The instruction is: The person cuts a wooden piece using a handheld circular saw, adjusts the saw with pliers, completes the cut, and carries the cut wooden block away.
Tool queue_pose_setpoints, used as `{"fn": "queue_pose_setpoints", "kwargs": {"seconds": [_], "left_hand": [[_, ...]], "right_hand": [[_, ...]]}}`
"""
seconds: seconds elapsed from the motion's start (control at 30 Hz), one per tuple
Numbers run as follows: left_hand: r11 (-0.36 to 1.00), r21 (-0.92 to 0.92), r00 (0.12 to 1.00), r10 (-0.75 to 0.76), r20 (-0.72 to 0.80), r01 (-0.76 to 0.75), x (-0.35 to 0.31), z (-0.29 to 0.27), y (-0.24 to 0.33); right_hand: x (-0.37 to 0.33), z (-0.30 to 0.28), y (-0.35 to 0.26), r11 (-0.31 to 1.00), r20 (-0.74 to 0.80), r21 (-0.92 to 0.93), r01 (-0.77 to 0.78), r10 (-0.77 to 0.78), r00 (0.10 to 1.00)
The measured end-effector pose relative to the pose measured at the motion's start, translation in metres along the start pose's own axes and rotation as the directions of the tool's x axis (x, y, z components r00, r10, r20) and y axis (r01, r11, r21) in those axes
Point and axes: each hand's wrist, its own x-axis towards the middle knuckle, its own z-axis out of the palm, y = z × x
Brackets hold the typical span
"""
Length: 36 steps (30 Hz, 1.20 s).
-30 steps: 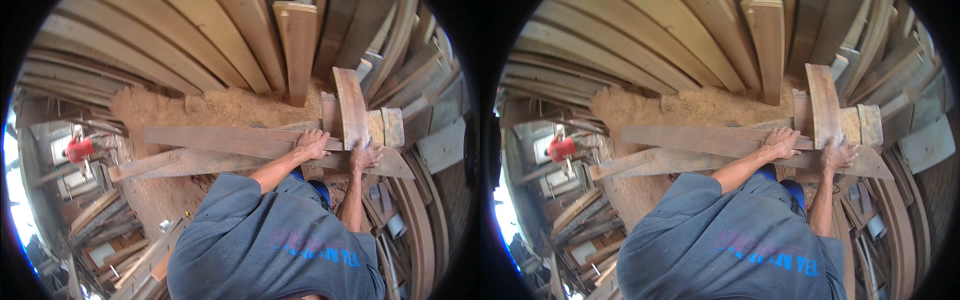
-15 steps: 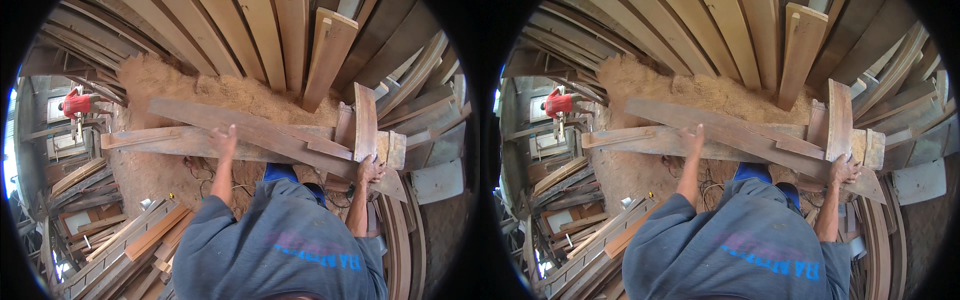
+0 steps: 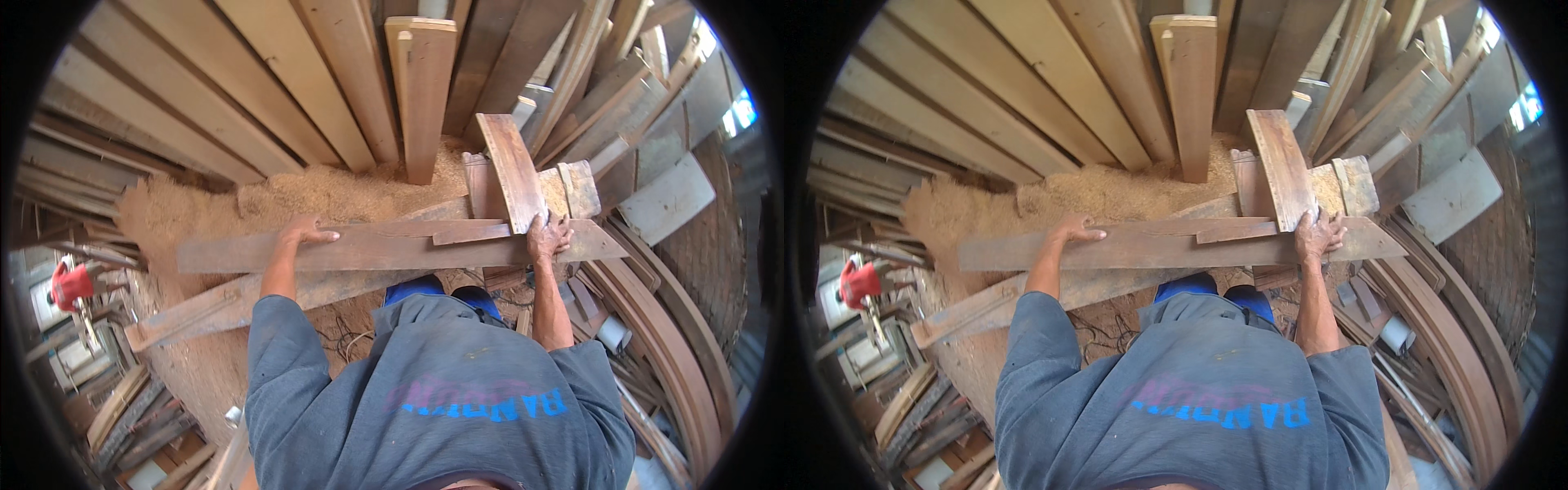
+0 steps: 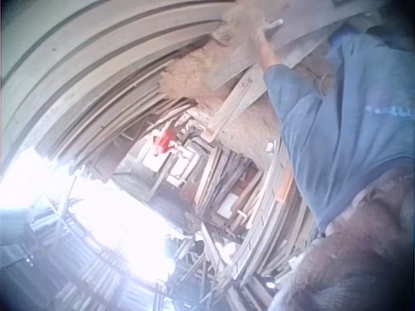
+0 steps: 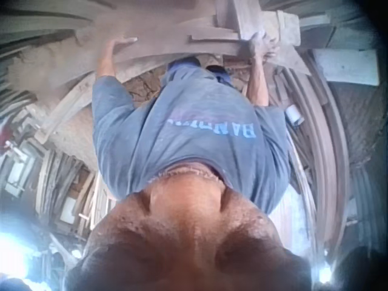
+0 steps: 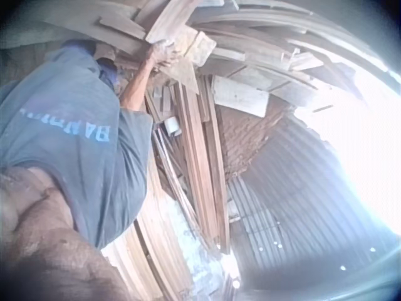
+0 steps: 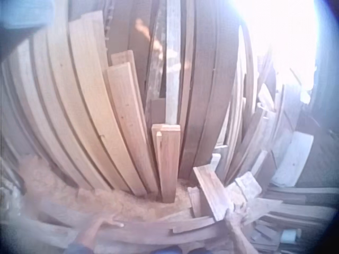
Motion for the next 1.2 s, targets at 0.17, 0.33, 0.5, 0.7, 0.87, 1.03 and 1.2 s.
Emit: {"fn": "queue_pose_setpoints", "kwargs": {"seconds": [0.17, 0.33, 0.5, 0.7, 0.87, 1.03, 1.2], "left_hand": [[0.978, -0.208, 0.999, -0.007, -0.040, -0.002, -0.033, 0.002, 0.022], [0.792, -0.593, 0.351, -0.601, -0.718, 0.143, -0.053, 0.065, 0.041], [0.248, -0.966, 0.401, -0.880, -0.254, -0.069, -0.052, 0.182, 0.008], [-0.209, -0.930, 0.615, -0.788, -0.024, -0.303, -0.039, 0.175, 0.023], [0.355, -0.914, 0.147, -0.932, -0.330, 0.196, -0.072, 0.142, 0.018], [0.861, -0.501, 0.628, -0.440, -0.642, 0.090, -0.093, 0.027, -0.004], [0.950, -0.304, 0.988, -0.020, 0.151, 0.066, -0.032, -0.034, -0.015]], "right_hand": [[-0.001, -0.010, -0.006, 0.993, -0.014, -0.088, 0.080, -0.081, 0.997], [0.009, -0.010, 0.014, 0.982, -0.034, -0.159, 0.100, -0.107, 0.994], [0.012, -0.005, 0.011, 0.994, 0.043, -0.083, 0.068, -0.065, 0.997], [0.019, -0.002, 0.012, 0.988, 0.063, -0.132, 0.084, -0.076, 0.995], [0.020, -0.006, 0.011, 0.983, 0.077, -0.163, 0.088, -0.076, 0.994], [0.025, -0.008, 0.025, 0.978, 0.034, -0.178, 0.104, -0.100, 0.994], [0.027, -0.005, 0.034, 0.953, 0.102, -0.231, 0.194, -0.175, 0.979]]}}
